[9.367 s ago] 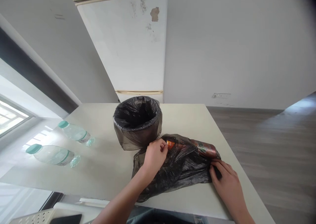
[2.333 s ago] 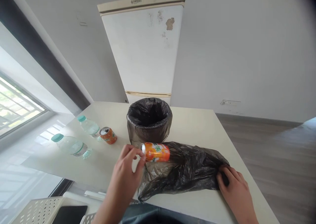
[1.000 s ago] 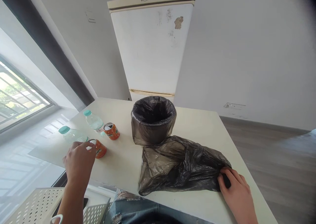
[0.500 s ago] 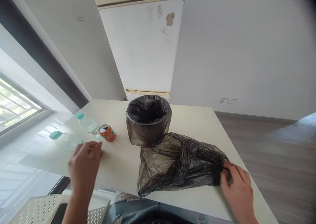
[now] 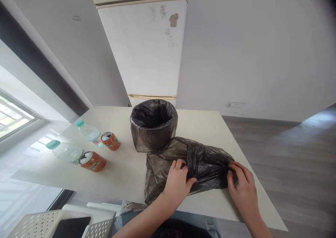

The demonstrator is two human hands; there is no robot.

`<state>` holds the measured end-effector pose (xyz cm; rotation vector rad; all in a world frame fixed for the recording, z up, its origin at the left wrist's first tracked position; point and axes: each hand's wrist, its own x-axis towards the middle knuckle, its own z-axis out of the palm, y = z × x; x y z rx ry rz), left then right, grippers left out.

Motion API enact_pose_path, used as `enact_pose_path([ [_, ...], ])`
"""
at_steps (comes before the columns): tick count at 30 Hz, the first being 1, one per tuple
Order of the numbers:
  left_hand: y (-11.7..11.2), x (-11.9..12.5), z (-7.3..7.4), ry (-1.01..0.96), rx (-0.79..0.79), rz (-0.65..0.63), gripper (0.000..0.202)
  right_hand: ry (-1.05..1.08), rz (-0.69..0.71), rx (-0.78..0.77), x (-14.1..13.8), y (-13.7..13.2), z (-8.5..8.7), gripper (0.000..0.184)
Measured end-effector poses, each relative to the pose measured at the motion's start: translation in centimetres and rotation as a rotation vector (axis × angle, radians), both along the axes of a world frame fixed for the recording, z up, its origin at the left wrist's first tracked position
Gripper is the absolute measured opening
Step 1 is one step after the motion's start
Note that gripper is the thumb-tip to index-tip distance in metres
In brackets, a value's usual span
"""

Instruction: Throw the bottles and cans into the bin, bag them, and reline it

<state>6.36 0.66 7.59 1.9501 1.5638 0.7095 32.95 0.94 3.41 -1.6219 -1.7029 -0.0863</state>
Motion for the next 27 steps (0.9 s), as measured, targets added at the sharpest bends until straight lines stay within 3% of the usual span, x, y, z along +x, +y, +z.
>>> enact_pose_path([
  [2, 0.4, 0.2, -0.1, 0.0, -0.015, -0.025, 0.009, -0.005, 0.01, 0.004, 0.1, -0.1, -0.1, 0.024],
  [5, 0.3, -0.8, 0.5, -0.134, -0.046, 0.037, 0.016, -0.037, 0.027, -0.032, 0.7, 0.0, -0.9, 0.026],
  [11, -0.6, -6.0, 1.8, -0.368, -0.082, 0.277, 0.032, -0.217, 0.043, -0.191, 2.3, -0.4, -2.4, 0.036],
  [16, -0.8, -10.5, 0.5, -0.42, -0.008, 0.567, 0.033, -0.284, -0.039, -0.244, 5.3, -0.9, -2.6, 0.038],
  [19, -1.2, -12.2, -0.4, -0.408, 0.023, 0.587, 0.028, -0.224, -0.103, -0.227, 6.0, -1.0, -2.3, 0.039],
  [22, -1.8, -13.1, -1.3, -0.374, 0.036, 0.57, 0.022, -0.011, -0.119, -0.283, 4.3, -1.1, -1.4, 0.045],
  [27, -2.0, -14.3, -1.7, -0.316, 0.051, 0.607, 0.022, 0.321, -0.046, -0.584, -0.9, -1.3, 0.1, 0.055],
])
